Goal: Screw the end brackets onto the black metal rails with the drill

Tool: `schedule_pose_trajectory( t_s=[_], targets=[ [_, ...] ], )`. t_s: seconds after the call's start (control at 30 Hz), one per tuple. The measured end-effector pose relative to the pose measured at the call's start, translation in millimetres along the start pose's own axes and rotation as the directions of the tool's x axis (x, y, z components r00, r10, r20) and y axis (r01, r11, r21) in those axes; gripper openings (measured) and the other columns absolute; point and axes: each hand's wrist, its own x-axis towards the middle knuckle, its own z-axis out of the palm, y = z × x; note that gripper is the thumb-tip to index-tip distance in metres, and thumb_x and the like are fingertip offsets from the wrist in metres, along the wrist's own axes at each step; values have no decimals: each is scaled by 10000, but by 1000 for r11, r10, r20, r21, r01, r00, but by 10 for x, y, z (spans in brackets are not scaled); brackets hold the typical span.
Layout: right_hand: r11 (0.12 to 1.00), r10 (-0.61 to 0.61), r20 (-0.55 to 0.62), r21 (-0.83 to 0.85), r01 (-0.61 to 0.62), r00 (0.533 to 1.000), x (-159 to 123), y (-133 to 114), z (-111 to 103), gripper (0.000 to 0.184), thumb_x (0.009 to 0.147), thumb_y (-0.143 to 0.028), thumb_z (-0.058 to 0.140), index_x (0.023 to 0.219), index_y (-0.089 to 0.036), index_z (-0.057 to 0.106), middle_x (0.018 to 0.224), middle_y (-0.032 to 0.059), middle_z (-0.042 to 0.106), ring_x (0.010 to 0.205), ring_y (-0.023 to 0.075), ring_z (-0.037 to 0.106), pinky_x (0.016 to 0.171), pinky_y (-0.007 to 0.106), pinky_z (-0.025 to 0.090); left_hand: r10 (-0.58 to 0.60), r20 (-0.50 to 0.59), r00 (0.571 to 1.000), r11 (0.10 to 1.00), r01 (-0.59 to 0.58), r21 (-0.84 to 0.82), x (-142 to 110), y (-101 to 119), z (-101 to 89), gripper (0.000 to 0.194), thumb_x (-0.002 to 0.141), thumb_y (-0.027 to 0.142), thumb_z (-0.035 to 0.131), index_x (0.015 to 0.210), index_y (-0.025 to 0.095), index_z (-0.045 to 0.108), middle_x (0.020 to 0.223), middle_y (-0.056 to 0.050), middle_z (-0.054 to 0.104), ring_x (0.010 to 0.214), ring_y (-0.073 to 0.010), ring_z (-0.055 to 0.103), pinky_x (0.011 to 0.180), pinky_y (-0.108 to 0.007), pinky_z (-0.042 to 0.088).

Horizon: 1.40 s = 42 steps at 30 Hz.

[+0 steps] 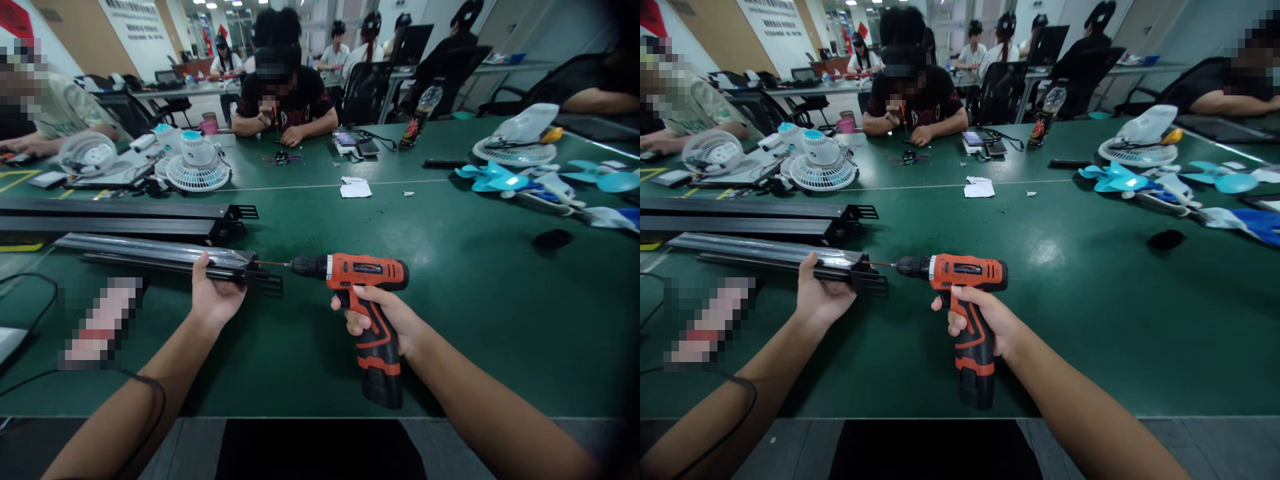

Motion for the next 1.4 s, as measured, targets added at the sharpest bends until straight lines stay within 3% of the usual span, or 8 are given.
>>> schedule_pose_trajectory(
  t_s=[0.5,0.73,0.97,1.17,1.4],
  targets=[
    [999,15,0,33,-15,1000,1,2,9,341,860,-466,763,891,-127,764,492,-46,478,470,93,386,515,231,432,9,17,1000,1000,-9,27,-5,3,0,358,945,475,623,1150,188,682,1015,-115,774,938,-306,771,807,-421,652],
    [999,14,37,46,-16,999,1,6,-10,396,862,-460,784,968,-79,778,511,-50,491,484,94,443,524,214,456,2,1,1000,1000,-2,27,7,10,-5,380,951,474,614,1171,172,682,1092,-129,772,976,-310,768,815,-418,649],
    [999,-53,44,16,52,998,-21,12,14,337,817,-370,833,993,-85,803,521,-42,525,499,90,448,561,230,471,-4,-10,1000,1000,4,25,14,9,-9,415,947,483,619,1206,164,678,1109,-144,766,970,-313,768,814,-426,651],
    [998,-52,12,-42,52,999,-56,15,10,419,793,-341,852,1141,-112,803,564,-6,630,543,117,509,538,238,462,4,-30,1000,1000,-5,-5,-16,0,37,334,960,460,607,1153,197,681,1005,-97,777,891,-281,776,752,-388,653],
    [996,-72,45,-55,74,996,-52,29,4,405,798,-396,879,1064,-97,819,536,-12,605,538,108,545,557,222,482,-2,-37,999,1000,1,-13,-28,2,34,362,958,455,619,1193,185,678,1040,-114,776,888,-285,774,760,-392,648]
  ],
)
